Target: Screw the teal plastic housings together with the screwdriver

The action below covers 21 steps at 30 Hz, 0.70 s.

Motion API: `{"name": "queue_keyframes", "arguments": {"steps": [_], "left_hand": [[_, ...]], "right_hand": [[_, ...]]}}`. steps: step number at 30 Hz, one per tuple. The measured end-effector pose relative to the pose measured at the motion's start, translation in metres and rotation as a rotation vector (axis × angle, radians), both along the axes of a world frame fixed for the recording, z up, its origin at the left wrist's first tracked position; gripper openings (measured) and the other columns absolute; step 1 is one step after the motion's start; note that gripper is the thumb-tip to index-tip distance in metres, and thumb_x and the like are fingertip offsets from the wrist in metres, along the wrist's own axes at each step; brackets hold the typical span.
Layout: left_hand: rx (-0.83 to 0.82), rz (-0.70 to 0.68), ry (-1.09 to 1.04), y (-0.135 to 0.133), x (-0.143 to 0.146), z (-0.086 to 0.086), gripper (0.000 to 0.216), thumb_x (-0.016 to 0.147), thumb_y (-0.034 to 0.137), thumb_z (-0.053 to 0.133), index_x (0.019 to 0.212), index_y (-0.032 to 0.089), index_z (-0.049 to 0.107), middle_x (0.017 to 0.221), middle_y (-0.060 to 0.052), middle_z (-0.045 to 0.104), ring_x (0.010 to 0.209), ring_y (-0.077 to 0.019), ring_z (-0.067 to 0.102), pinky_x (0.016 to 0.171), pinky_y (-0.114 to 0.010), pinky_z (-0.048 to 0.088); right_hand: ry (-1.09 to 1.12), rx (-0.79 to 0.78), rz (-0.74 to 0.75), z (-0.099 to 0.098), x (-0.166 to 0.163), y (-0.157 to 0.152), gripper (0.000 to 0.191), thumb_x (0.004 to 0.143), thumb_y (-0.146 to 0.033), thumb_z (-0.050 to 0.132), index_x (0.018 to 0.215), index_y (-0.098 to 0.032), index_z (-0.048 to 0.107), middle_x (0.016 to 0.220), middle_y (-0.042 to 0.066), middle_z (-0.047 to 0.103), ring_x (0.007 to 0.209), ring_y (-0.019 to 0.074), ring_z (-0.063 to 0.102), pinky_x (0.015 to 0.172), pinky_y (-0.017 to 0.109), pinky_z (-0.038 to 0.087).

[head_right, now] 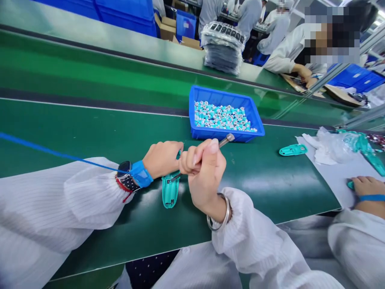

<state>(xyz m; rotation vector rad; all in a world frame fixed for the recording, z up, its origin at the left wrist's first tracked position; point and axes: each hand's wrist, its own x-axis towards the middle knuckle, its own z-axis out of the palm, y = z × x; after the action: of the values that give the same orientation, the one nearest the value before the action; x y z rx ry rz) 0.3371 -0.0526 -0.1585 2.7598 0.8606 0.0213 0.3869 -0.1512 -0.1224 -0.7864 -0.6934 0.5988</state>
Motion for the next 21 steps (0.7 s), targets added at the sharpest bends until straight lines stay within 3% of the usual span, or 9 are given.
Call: {"name": "queue_keyframes", "arguments": {"steps": [9, 16, 21], "left_hand": [[-0.016, -0.049, -0.018, -0.002, -0.001, 0.002, 0.032, 0.078, 0.04, 0.041, 0.079, 0.015, 0.061, 0.086, -0.009, 0.065, 0.079, -0.0271, 0.062, 0.061, -0.032, 0.041], [-0.018, -0.09, -0.06, -0.003, -0.001, 0.003, 0.033, 0.078, 0.04, 0.043, 0.078, 0.013, 0.061, 0.085, -0.014, 0.065, 0.079, -0.0326, 0.062, 0.059, -0.036, 0.04], [-0.045, -0.103, -0.059, -0.003, 0.0, 0.005, 0.03, 0.079, 0.036, 0.042, 0.077, 0.014, 0.062, 0.087, -0.014, 0.066, 0.078, -0.0327, 0.062, 0.057, -0.037, 0.04]], "right_hand": [[-0.077, -0.037, -0.107, 0.002, -0.004, 0.007, 0.044, 0.092, -0.043, 0.034, 0.054, -0.019, 0.033, 0.043, -0.008, 0.016, 0.034, 0.0047, 0.016, 0.034, 0.016, 0.02], [-0.088, -0.067, -0.104, 0.003, -0.006, 0.011, 0.046, 0.09, -0.045, 0.036, 0.053, -0.019, 0.033, 0.042, -0.008, 0.015, 0.034, 0.0041, 0.015, 0.034, 0.017, 0.018], [-0.174, -0.092, -0.133, 0.001, -0.015, 0.011, 0.033, 0.09, -0.039, 0.036, 0.063, -0.022, 0.041, 0.047, -0.007, 0.018, 0.038, 0.0063, 0.018, 0.036, 0.021, 0.02]]}}
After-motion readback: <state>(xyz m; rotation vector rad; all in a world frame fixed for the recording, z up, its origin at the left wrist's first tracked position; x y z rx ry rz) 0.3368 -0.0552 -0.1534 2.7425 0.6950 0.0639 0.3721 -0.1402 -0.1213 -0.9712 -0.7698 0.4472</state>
